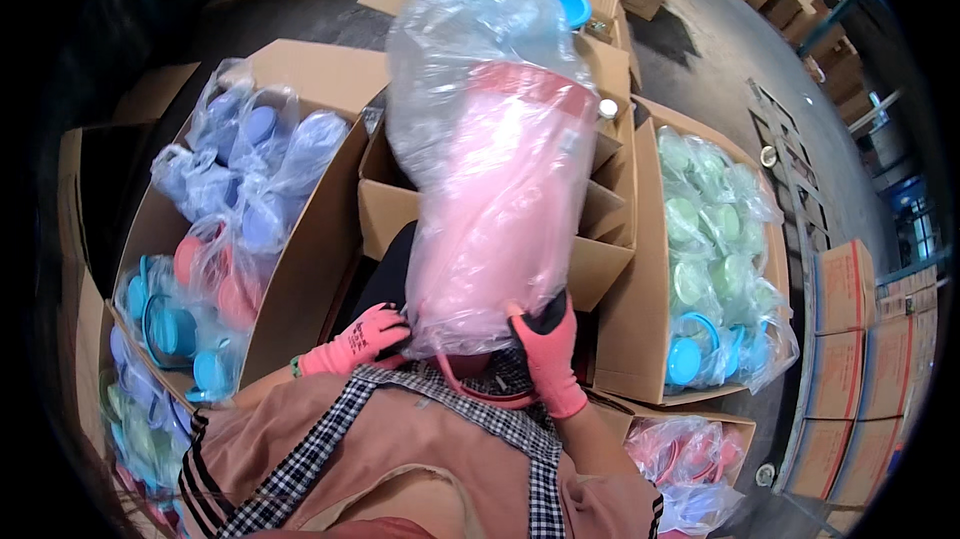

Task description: The person sits on the floor in a warehouse and packs thermos flasks into cardboard boxes. They remove the flasks from plastic bags, insert the stainless steel inner bottles into the plastic outer shells, and secure the lids. The person then places the assembled flasks back into plastic bags and arranges them inside the boxes.

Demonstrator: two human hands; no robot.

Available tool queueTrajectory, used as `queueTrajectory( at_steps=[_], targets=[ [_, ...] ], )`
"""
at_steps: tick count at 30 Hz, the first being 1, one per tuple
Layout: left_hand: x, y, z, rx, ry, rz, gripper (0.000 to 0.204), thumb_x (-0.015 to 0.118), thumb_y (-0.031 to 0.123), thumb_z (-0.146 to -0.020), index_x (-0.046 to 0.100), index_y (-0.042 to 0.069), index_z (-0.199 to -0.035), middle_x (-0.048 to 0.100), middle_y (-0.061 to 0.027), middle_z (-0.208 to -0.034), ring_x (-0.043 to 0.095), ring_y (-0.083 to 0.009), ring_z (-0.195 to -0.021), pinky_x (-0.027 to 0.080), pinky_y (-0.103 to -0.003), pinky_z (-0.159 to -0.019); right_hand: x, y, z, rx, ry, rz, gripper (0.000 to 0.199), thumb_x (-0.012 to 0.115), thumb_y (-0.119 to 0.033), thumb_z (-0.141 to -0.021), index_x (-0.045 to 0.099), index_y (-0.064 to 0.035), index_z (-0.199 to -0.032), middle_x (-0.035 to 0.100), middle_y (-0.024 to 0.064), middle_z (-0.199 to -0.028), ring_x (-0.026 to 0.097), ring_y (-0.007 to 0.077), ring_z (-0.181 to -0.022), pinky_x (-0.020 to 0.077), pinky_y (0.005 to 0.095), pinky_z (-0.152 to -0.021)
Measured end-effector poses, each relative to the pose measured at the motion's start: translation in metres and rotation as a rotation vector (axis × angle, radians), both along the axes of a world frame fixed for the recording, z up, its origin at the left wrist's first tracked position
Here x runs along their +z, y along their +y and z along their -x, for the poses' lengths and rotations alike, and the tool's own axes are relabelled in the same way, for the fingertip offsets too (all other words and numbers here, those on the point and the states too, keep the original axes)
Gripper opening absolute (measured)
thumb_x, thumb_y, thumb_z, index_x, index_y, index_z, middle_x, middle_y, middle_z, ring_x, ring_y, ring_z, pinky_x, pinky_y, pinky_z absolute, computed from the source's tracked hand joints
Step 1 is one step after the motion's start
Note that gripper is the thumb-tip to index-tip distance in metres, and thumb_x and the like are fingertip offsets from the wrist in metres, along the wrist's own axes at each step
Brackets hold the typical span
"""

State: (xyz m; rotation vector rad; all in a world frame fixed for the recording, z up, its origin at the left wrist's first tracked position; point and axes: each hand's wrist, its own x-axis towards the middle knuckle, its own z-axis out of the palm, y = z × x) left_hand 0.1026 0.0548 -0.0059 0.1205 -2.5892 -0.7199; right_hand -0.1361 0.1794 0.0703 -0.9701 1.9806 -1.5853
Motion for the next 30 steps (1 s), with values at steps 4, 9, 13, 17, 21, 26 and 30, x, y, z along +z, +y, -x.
queueTrajectory(
  at_steps=[4,9,13,17,21,26,30],
  targets=[
    [0.038,0.017,0.027,0.193,0.035,-0.138,0.070,0.072,0.046,-0.055,0.052,0.001,-0.104,0.046,-0.0249,-0.105,0.044,-0.0402,-0.098,0.030,-0.049,-0.091,-0.005,0.000,-0.001,-0.128,-0.190,-0.078,0.044,0.071,-0.018,-0.069,0.052,0.0046,-0.102,0.057,0.0108,-0.096,0.052,0.0175,-0.086,0.0422,0.0289,-0.076],
    [0.058,0.011,0.062,0.260,0.170,0.128,0.045,0.065,0.043,-0.060,0.054,0.010,-0.088,0.045,-0.0141,-0.103,0.041,-0.0390,-0.096,0.028,-0.054,-0.087,-0.015,0.002,0.023,0.046,-0.200,-0.096,0.034,0.057,-0.017,-0.081,0.049,0.0058,-0.105,0.055,0.0104,-0.098,0.052,0.0161,-0.084,0.0438,0.0288,-0.073],
    [0.052,0.011,0.087,0.112,0.338,-0.051,0.033,0.062,0.037,-0.068,0.050,0.007,-0.069,0.048,-0.0116,-0.091,0.044,-0.0310,-0.093,0.032,-0.045,-0.085,-0.054,0.038,0.031,0.100,-0.007,-0.221,0.042,0.052,-0.022,-0.085,0.042,0.0062,-0.115,0.048,0.0157,-0.112,0.049,0.0224,-0.098,0.0394,0.0347,-0.086],
    [0.055,0.001,0.093,0.262,0.542,-0.178,0.024,0.064,0.024,-0.070,0.052,0.004,-0.074,0.049,-0.0126,-0.092,0.044,-0.0322,-0.093,0.035,-0.042,-0.082,-0.096,0.117,0.062,0.192,-0.319,-0.249,0.047,0.049,-0.028,-0.086,0.038,0.0040,-0.120,0.045,0.0164,-0.118,0.046,0.0252,-0.107,0.0357,0.0361,-0.091],
    [0.087,-0.019,0.100,0.346,0.286,-0.506,0.030,0.064,0.026,-0.073,0.055,0.001,-0.087,0.051,-0.0134,-0.093,0.047,-0.0323,-0.090,0.039,-0.037,-0.082,0.017,0.072,0.007,0.737,0.040,-0.238,0.049,0.063,-0.019,-0.073,0.044,-0.0005,-0.114,0.050,0.0154,-0.111,0.047,0.0287,-0.103,0.0348,0.0392,-0.092],
    [0.124,-0.029,0.081,0.152,0.281,-0.704,0.032,0.063,0.023,-0.072,0.055,0.001,-0.093,0.053,-0.0129,-0.100,0.051,-0.0284,-0.092,0.040,-0.034,-0.080,0.015,0.085,0.038,0.414,0.372,-0.146,0.057,0.069,-0.010,-0.061,0.043,0.0004,-0.111,0.052,0.0116,-0.105,0.050,0.0234,-0.096,0.0384,0.0356,-0.087],
    [0.132,-0.046,0.033,-0.042,0.519,-0.615,0.061,0.065,0.022,-0.069,0.039,0.003,-0.121,0.043,-0.0107,-0.119,0.041,-0.0203,-0.107,0.035,-0.031,-0.090,0.073,0.068,0.045,0.131,0.037,0.033,0.050,0.067,-0.013,-0.068,0.045,0.0001,-0.111,0.056,0.0120,-0.093,0.055,0.0239,-0.083,0.0458,0.0351,-0.074]
  ],
)
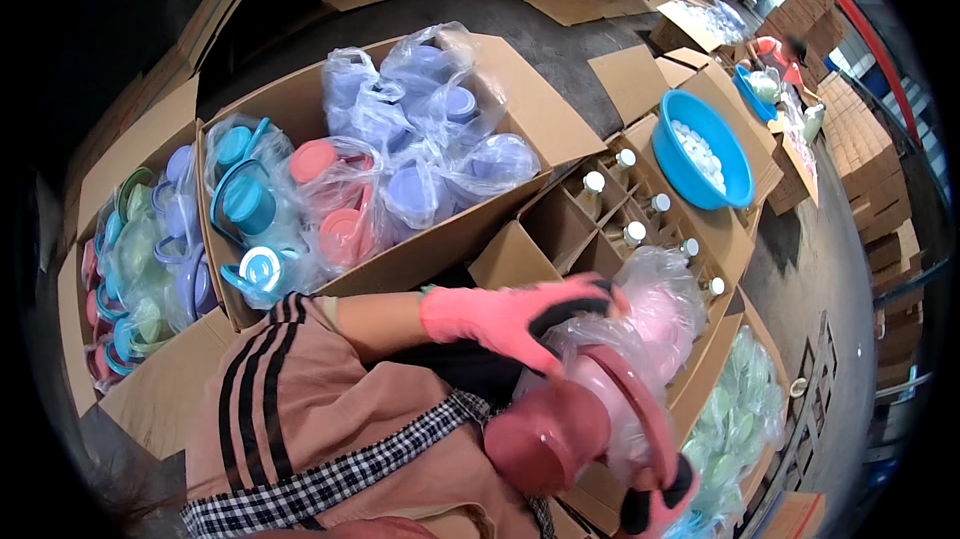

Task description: The person sits on the floor in a warehouse and packs thermos flasks into cardboard boxes. They remove the flasks from plastic bags, insert the stainless steel inner bottles into the plastic outer shells, and secure the lids. The person then places the assembled flasks back into plastic bags and arranges them inside the boxes.

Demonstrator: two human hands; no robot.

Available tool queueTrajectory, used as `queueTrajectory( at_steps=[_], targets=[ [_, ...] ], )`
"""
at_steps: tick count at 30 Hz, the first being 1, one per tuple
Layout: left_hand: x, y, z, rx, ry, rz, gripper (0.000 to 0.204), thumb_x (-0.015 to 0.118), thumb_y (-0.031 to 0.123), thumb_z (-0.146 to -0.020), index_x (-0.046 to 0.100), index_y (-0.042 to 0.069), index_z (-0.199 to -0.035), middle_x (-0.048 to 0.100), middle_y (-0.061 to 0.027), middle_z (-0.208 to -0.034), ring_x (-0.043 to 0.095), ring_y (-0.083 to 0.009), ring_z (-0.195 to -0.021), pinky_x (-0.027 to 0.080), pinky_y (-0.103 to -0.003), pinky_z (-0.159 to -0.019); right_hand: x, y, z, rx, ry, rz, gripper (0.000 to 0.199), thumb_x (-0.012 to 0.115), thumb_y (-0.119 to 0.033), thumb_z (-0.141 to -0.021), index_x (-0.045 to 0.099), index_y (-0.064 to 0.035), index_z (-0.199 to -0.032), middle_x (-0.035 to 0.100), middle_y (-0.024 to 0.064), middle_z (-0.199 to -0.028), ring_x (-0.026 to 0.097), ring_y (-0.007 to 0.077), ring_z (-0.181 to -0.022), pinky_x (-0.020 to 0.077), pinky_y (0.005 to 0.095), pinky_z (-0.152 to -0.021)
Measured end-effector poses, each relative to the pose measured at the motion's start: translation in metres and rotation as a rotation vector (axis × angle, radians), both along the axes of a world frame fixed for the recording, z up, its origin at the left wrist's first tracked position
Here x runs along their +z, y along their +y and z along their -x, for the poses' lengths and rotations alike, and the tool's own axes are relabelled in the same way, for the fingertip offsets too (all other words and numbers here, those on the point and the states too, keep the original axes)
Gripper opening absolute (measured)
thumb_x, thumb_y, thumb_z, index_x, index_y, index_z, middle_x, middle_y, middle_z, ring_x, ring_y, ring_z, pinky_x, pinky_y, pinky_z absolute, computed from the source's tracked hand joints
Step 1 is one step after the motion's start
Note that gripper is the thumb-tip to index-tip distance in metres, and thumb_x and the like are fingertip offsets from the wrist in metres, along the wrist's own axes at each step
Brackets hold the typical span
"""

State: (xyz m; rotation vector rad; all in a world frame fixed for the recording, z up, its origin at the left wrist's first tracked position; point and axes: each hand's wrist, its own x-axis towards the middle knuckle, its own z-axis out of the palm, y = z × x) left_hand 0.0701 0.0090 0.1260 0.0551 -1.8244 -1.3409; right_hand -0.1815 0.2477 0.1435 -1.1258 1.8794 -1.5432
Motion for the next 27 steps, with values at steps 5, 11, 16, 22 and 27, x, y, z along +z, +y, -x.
queueTrajectory(
  at_steps=[5,11,16,22,27],
  targets=[
    [-0.087,0.003,-0.025,-0.035,0.029,-0.822,0.036,0.054,0.040,-0.083,0.051,0.006,-0.096,0.054,-0.0042,-0.079,0.051,-0.0131,-0.074,0.042,-0.022,-0.068,0.126,-0.059,-0.035,0.083,0.270,0.150,0.044,0.061,-0.016,-0.077,0.047,0.0003,-0.116,0.053,0.0126,-0.110,0.052,0.0242,-0.098,0.0420,0.0349,-0.084],
    [-0.099,0.085,-0.005,-0.719,0.329,-1.472,0.059,0.036,0.059,-0.082,0.050,0.006,-0.102,0.057,-0.0148,-0.092,0.055,-0.0304,-0.088,0.042,-0.043,-0.077,0.170,-0.169,-0.131,0.386,-0.016,0.275,0.034,0.048,-0.018,-0.087,0.048,0.0011,-0.116,0.051,0.0111,-0.112,0.049,0.0166,-0.103,0.0425,0.0262,-0.082],
    [-0.022,0.014,-0.047,-0.589,0.988,-1.183,0.072,0.039,0.061,-0.079,0.031,0.007,-0.126,0.038,-0.0148,-0.125,0.043,-0.0317,-0.110,0.029,-0.046,-0.096,0.182,-0.201,-0.215,0.414,-0.271,0.384,0.035,0.045,-0.013,-0.087,0.045,0.0021,-0.119,0.045,0.0132,-0.121,0.047,0.0224,-0.107,0.0414,0.0350,-0.090],
    [0.002,-0.071,-0.129,-0.043,1.319,-0.697,0.048,0.044,0.046,-0.085,0.034,0.019,-0.124,0.039,-0.0053,-0.126,0.040,-0.0265,-0.114,0.035,-0.050,-0.093,0.172,-0.266,-0.242,0.708,0.216,0.807,0.056,0.062,0.005,-0.072,0.041,-0.0055,-0.123,0.049,0.0112,-0.117,0.053,0.0210,-0.100,0.0468,0.0337,-0.083],
    [0.020,-0.096,-0.208,0.297,1.303,-0.541,0.045,0.050,0.035,-0.086,0.033,0.018,-0.124,0.040,-0.0049,-0.124,0.042,-0.0243,-0.112,0.038,-0.045,-0.092,0.129,-0.302,-0.309,1.068,-0.311,0.551,0.025,0.057,-0.007,-0.081,0.049,-0.0015,-0.104,0.056,0.0062,-0.094,0.054,0.0136,-0.082,0.0461,0.0272,-0.074]
  ],
)
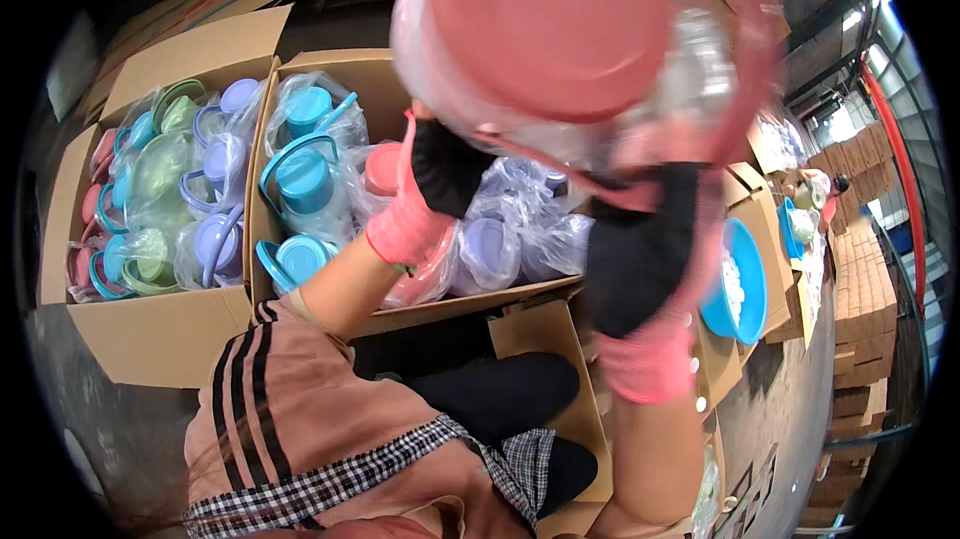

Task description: The person sits on the floor in a warehouse and packs thermos flasks into cardboard boxes. They remove the flasks from plastic bags, insert the stainless steel inner bottles into the plastic outer shells, and secure the lids. The person then places the assembled flasks back into plastic bags and arranges them inside the boxes.

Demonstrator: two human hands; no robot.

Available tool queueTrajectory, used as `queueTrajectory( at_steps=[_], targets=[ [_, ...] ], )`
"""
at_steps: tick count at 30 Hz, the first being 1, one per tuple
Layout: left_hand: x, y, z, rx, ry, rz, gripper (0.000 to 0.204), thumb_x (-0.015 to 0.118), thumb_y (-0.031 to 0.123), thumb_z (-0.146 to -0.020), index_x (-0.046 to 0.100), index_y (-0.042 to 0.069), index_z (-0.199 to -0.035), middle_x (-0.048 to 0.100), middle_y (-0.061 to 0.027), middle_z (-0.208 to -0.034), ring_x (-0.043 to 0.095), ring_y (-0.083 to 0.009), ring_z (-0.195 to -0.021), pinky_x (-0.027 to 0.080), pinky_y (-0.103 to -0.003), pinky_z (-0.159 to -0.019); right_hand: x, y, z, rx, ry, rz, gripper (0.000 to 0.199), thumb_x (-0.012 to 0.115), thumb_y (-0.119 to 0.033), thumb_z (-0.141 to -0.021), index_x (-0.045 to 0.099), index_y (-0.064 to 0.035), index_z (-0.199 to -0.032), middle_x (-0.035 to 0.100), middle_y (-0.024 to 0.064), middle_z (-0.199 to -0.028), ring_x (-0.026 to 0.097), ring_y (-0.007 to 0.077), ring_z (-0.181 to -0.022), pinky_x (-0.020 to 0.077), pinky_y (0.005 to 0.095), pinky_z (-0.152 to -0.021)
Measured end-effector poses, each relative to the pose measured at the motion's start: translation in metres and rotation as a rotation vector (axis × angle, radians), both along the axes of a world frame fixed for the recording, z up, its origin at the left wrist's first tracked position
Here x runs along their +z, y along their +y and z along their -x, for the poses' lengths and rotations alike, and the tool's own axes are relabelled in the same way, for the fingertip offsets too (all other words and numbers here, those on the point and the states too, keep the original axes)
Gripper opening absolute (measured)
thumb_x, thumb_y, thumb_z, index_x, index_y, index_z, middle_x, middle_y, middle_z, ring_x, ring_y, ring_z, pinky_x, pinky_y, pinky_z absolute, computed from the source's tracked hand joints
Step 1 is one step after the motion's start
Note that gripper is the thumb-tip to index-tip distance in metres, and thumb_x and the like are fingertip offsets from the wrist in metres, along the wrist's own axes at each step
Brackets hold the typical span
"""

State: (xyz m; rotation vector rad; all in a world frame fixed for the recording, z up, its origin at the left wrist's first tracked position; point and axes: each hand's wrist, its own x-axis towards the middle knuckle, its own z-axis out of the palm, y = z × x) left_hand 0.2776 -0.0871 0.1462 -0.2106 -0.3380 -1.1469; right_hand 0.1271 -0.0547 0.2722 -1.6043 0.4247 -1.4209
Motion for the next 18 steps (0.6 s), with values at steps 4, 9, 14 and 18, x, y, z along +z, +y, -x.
queueTrajectory(
  at_steps=[4,9,14,18],
  targets=[
    [-0.059,-0.004,-0.054,0.229,-0.121,-0.306,0.046,0.055,0.027,-0.084,0.032,0.015,-0.122,0.046,-0.0056,-0.113,0.047,-0.0249,-0.104,0.042,-0.041,-0.085,-0.074,-0.021,-0.043,0.069,0.038,-0.581,0.016,0.058,-0.018,-0.083,0.055,-0.0036,-0.079,0.054,0.0007,-0.074,0.048,0.0079,-0.062,0.0391,0.0211,-0.058],
    [-0.098,0.009,-0.052,0.167,-0.173,-0.705,0.036,0.053,0.024,-0.085,0.034,0.014,-0.114,0.046,-0.0072,-0.101,0.049,-0.0213,-0.090,0.047,-0.038,-0.065,-0.131,-0.031,-0.061,0.024,0.369,-0.610,0.020,0.061,-0.025,-0.081,0.054,-0.0065,-0.077,0.050,-0.0022,-0.062,0.039,0.0046,-0.047,0.0274,0.0199,-0.041],
    [-0.119,0.006,-0.067,0.267,-0.601,-0.776,0.056,0.057,0.030,-0.081,0.030,0.009,-0.125,0.041,-0.0117,-0.112,0.046,-0.0199,-0.095,0.046,-0.035,-0.064,-0.120,-0.035,-0.076,0.209,0.307,-0.524,0.018,0.061,-0.023,-0.081,0.055,-0.0066,-0.084,0.050,-0.0034,-0.066,0.039,0.0031,-0.051,0.0277,0.0184,-0.044],
    [-0.107,0.003,-0.059,0.567,-1.106,-1.100,0.067,0.056,0.041,-0.077,0.028,0.014,-0.132,0.036,-0.0169,-0.124,0.036,-0.0279,-0.113,0.032,-0.034,-0.088,-0.117,-0.054,-0.093,0.355,0.325,-0.623,0.026,0.066,-0.011,-0.076,0.056,0.0011,-0.096,0.058,0.0014,-0.084,0.051,0.0060,-0.074,0.0412,0.0216,-0.065]
  ],
)
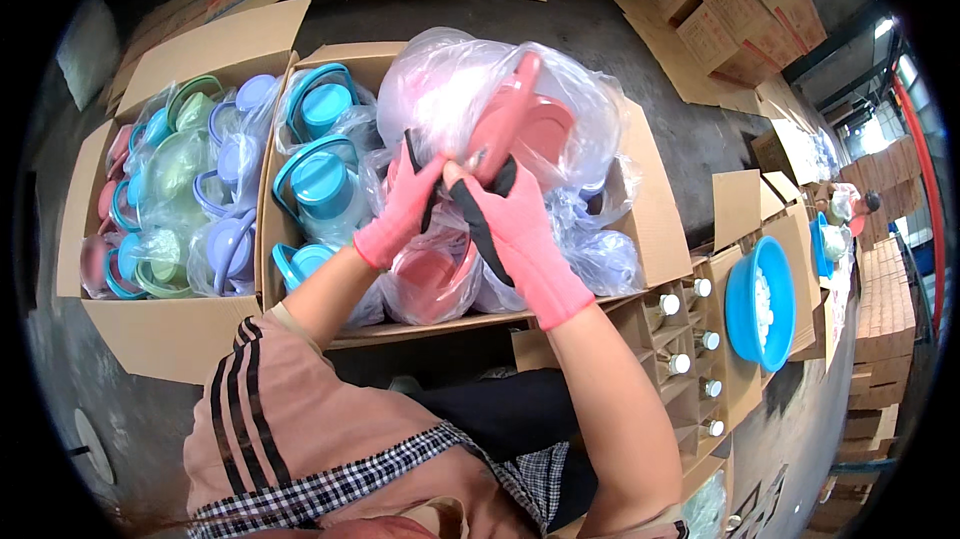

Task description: The person sits on the floor in a warehouse and packs thermos flasks into cardboard boxes. They remove the flasks from plastic bags, insert the stainless steel inner bottles into the plastic outer shells, and secure the lids. The person then places the assembled flasks back into plastic bags and arranges them inside the boxes.

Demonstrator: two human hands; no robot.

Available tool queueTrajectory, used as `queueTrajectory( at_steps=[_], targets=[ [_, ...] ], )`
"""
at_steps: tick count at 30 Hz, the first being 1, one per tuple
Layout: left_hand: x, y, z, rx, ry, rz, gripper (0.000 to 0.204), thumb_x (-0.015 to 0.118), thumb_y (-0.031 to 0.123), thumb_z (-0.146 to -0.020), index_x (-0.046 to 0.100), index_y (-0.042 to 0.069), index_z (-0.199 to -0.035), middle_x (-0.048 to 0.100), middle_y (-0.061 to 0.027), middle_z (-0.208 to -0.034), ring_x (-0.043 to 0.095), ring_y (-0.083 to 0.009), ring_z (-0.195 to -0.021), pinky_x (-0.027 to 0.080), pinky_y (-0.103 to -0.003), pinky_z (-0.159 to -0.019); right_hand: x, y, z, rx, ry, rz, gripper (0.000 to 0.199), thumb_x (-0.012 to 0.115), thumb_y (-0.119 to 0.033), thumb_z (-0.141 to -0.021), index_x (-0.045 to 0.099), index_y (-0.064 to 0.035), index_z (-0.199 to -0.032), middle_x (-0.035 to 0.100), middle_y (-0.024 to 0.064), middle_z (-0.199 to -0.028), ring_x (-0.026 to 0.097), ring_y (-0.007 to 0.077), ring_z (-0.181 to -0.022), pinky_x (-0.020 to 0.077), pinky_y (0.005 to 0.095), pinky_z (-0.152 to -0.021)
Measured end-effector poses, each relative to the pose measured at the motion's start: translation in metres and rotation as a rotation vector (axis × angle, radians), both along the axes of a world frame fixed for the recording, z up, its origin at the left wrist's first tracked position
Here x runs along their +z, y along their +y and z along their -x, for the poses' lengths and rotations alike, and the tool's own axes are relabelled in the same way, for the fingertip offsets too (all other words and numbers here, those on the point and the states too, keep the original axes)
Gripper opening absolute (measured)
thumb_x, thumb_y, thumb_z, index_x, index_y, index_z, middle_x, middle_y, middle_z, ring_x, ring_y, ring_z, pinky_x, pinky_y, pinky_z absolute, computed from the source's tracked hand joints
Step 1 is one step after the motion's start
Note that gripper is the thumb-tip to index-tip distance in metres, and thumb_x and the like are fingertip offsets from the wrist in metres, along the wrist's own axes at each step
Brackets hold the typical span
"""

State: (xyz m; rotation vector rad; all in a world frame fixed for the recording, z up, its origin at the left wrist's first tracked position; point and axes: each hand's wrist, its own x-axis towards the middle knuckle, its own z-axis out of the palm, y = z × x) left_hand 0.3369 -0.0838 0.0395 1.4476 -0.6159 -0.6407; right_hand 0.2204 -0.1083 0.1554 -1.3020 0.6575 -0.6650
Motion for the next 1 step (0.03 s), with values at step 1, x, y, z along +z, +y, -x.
queueTrajectory(
  at_steps=[1],
  targets=[
    [-0.0066,0.0010,0.0075,0.087,-0.274,-0.152,0.071,0.054,0.045,-0.078,0.024,0.018,-0.136,0.033,-0.0182,-0.130,0.029,-0.0309,-0.122,0.023,-0.034,-0.101,-0.0100,-0.0090,-0.0009,0.025,0.057,0.033,0.028,0.066,-0.012,-0.075,0.056,-0.0002,-0.099,0.059,0.0022,-0.084,0.052,0.0065,-0.074,0.0419,0.0214,-0.068]
  ],
)
